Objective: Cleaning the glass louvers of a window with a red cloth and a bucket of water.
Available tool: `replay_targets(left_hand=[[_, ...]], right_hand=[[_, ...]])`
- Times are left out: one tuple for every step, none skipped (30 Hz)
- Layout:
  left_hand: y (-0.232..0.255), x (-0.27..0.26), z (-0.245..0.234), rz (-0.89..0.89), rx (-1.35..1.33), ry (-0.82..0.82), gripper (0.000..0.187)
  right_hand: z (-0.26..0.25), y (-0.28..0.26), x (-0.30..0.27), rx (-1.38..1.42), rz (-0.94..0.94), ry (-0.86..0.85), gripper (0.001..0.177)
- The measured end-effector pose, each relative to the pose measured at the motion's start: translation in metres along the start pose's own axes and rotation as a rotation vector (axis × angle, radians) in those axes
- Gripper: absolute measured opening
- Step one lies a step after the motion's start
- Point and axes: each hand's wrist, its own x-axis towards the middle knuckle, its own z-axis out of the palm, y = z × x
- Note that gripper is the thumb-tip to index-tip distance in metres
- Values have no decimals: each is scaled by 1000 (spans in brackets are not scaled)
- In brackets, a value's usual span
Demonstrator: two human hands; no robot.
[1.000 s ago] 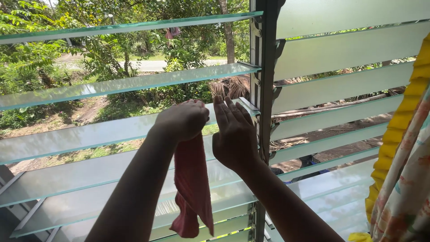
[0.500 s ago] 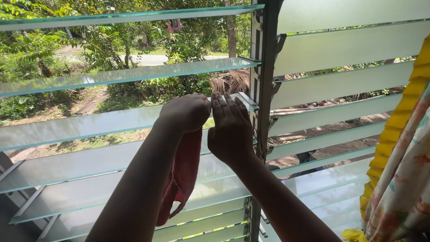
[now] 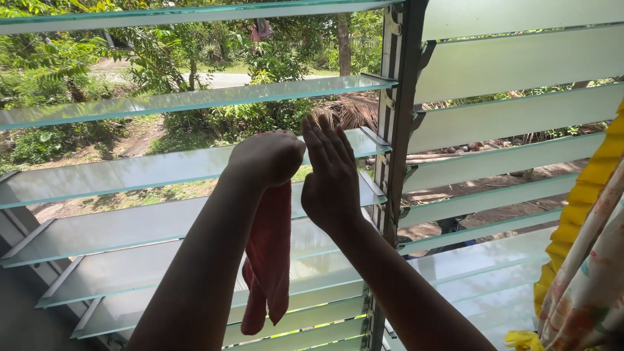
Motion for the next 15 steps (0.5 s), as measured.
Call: replay_targets(left_hand=[[-3, -6, -4, -4, 1, 0, 37], [-6, -11, -8, -85, -57, -31, 37], [-10, -17, -13, -167, -114, -60, 39], [-20, -27, -15, -168, -110, -61, 39], [-31, -37, -18, -205, -92, -69, 40], [-41, -47, -20, -241, -75, -79, 41], [-52, -53, -19, -241, -71, -80, 41], [-62, -57, -17, -269, -46, -92, 42], [-73, -61, -16, -297, -20, -103, 42], [-70, -60, -17, -296, -22, -102, 42], [-67, -59, -18, -317, -31, -107, 43], [-65, -59, -20, -342, -40, -113, 44], [-60, -58, -20, -343, -42, -113, 44], [-55, -57, -20, -324, -53, -103, 45], [-50, -56, -20, -305, -63, -93, 46]], right_hand=[[3, -9, 5, 4, -2, 0, 73], [6, -18, 11, 126, -3, 59, 75], [9, -27, 17, 248, -5, 118, 77], [13, -32, 20, 251, -4, 121, 77], [16, -36, 24, 264, -13, 111, 76], [19, -39, 26, 276, -20, 101, 75], [24, -40, 26, 278, -17, 104, 75], [28, -39, 26, 203, 11, 59, 68], [32, -39, 26, 128, 39, 15, 62], [32, -40, 25, 126, 39, 14, 62], [32, -41, 25, 41, 54, -16, 58], [33, -44, 25, -41, 68, -46, 54], [31, -46, 28, -40, 67, -48, 54], [29, -49, 31, -57, 85, -88, 54], [27, -52, 35, -73, 104, -129, 54]])
